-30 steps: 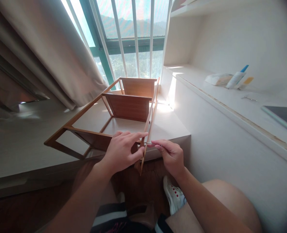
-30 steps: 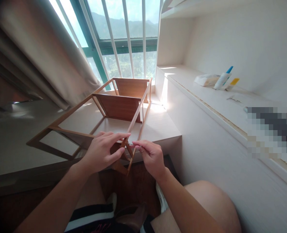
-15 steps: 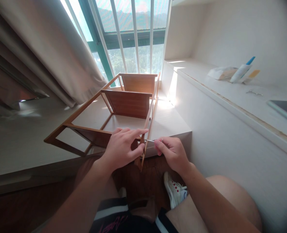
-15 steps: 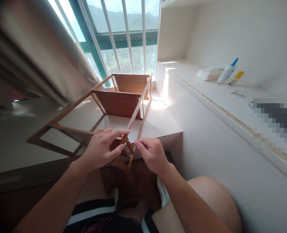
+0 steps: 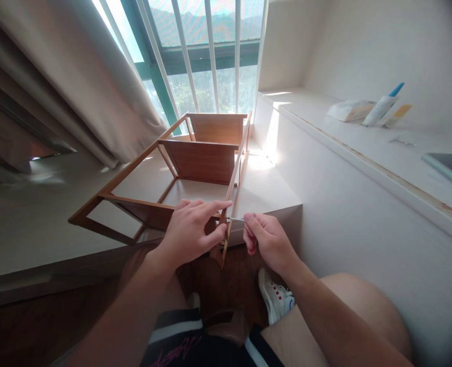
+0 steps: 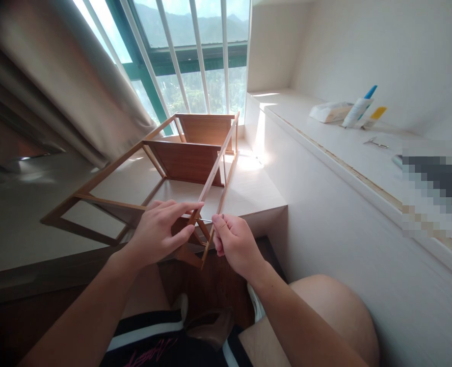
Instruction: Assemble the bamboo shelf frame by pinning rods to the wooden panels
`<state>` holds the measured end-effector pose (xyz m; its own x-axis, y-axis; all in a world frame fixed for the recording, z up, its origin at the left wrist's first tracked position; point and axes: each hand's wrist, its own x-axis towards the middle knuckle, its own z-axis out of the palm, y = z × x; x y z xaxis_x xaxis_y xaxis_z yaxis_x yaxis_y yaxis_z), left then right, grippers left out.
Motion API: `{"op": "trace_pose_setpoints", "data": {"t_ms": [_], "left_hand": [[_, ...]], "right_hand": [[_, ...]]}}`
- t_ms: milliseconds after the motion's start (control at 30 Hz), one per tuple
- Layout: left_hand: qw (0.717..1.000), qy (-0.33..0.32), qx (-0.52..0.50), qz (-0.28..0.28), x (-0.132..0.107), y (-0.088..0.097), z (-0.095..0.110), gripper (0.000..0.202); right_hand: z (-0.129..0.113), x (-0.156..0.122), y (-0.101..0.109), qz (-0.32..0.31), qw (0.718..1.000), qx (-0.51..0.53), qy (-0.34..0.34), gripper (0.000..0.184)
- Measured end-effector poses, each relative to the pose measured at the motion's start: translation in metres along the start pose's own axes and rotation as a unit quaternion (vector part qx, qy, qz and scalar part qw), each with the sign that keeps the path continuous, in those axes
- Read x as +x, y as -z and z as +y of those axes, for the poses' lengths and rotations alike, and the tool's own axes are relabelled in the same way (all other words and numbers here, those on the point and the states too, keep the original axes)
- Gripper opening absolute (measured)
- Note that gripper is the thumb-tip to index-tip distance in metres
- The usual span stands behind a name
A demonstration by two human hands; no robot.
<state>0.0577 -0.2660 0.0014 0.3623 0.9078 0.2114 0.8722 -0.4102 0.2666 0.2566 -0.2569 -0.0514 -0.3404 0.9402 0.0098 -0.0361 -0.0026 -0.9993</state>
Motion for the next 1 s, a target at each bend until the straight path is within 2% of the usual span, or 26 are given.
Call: {"op": "trace_pose_setpoints", "data": {"t_ms": [200, 533, 800, 1000], "left_hand": [[1.000, 0.003, -0.002, 0.000, 0.000, 0.001, 0.001, 0.042], [1.000, 0.003, -0.006, 0.002, 0.001, 0.000, 0.001, 0.041], [1.000, 0.002, -0.011, 0.003, 0.000, -0.001, 0.000, 0.042], [1.000, 0.004, -0.008, 0.002, 0.000, -0.001, 0.000, 0.041]], "right_hand": [[-0.001, -0.002, 0.001, 0.020, 0.995, -0.087, 0.043, 0.052], [-0.002, -0.003, 0.008, 0.027, 0.985, -0.138, 0.097, 0.049], [0.000, 0.000, 0.012, 0.015, 0.952, -0.253, 0.173, 0.039], [0.003, 0.005, 0.021, 0.007, 0.911, -0.327, 0.251, 0.026]]}}
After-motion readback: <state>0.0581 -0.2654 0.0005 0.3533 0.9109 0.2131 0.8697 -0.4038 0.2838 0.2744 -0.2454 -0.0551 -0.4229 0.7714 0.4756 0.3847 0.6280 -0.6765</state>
